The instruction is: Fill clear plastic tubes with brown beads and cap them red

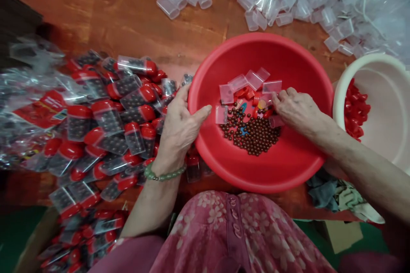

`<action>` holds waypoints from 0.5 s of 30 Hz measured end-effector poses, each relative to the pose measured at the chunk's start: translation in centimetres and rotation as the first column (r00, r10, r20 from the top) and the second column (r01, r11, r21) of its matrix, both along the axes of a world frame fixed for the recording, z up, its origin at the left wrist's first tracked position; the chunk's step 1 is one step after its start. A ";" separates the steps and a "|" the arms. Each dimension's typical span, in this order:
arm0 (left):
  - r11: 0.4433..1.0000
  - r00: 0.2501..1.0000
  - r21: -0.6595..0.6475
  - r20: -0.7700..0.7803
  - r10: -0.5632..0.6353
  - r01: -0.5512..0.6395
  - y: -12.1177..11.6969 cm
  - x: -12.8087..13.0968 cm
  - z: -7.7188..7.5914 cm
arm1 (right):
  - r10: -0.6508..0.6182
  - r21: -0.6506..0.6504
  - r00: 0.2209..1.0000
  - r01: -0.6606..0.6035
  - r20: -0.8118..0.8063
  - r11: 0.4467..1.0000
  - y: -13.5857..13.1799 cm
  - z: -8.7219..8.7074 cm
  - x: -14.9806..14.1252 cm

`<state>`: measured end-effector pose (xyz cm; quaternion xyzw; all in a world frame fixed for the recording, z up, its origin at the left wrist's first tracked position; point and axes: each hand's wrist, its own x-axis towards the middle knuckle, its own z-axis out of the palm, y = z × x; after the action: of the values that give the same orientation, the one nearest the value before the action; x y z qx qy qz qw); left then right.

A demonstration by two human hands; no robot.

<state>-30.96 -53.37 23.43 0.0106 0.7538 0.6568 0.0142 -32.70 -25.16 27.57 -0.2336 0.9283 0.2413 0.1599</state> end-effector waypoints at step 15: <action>0.989 0.994 0.106 0.057 0.095 -0.101 1.2 0.6 2.8 | -0.252 0.123 0.954 0.233 0.164 0.965 1.1 2.2 -1.2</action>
<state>-30.31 -52.12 26.24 -0.0427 0.7160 0.6968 0.0009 -33.86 -24.05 29.81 -0.1299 0.9183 0.2451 0.2826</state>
